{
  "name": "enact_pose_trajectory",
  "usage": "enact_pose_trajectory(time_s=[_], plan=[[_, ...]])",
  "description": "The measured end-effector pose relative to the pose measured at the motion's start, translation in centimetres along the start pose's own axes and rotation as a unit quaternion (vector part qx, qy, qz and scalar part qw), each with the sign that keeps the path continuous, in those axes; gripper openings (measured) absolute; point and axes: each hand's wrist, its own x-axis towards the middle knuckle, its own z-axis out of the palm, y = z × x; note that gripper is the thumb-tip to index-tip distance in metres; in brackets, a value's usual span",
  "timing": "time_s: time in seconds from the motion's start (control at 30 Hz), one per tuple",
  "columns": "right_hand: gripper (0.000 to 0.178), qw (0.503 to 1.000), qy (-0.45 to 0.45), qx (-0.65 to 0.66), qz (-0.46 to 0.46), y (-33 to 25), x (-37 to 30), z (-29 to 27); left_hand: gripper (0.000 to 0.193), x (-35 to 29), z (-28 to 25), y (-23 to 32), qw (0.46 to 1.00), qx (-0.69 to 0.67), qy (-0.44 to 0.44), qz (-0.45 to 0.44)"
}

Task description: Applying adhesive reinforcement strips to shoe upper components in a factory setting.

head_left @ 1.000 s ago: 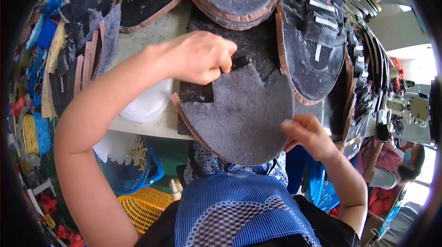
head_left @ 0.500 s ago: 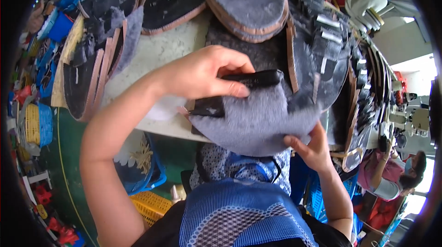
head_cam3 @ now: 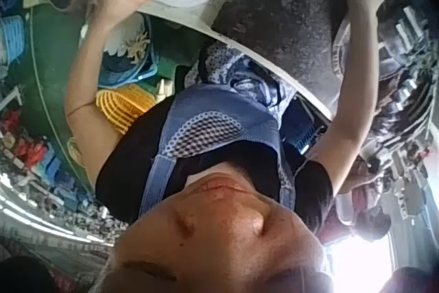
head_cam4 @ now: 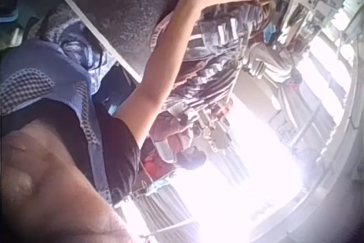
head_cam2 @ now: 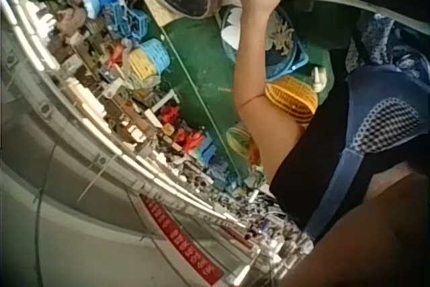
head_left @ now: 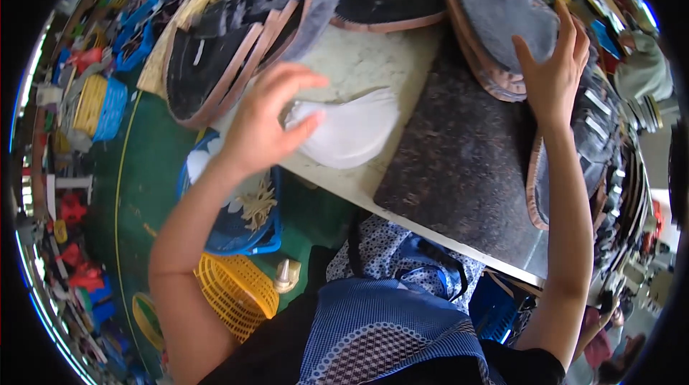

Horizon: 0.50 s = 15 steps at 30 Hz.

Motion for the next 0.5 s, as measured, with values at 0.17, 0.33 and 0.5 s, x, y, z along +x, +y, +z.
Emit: enact_pose_trajectory(time_s=[0.17,0.33,0.5], plan=[[0.014,0.827,-0.318,0.458,-0.071,-14.7,-3.3,-2.7,0.028,-7.3,1.3,-0.3,0.998,0.06,-0.023,0.011],[0.031,0.805,-0.408,0.376,-0.212,-15.3,-3.3,-0.5,0.033,-9.6,3.9,0.0,0.992,0.107,0.052,0.038],[0.014,0.808,-0.338,0.353,-0.328,-15.3,-3.1,0.4,0.037,-10.6,4.0,-0.6,0.99,0.113,0.078,0.046]])
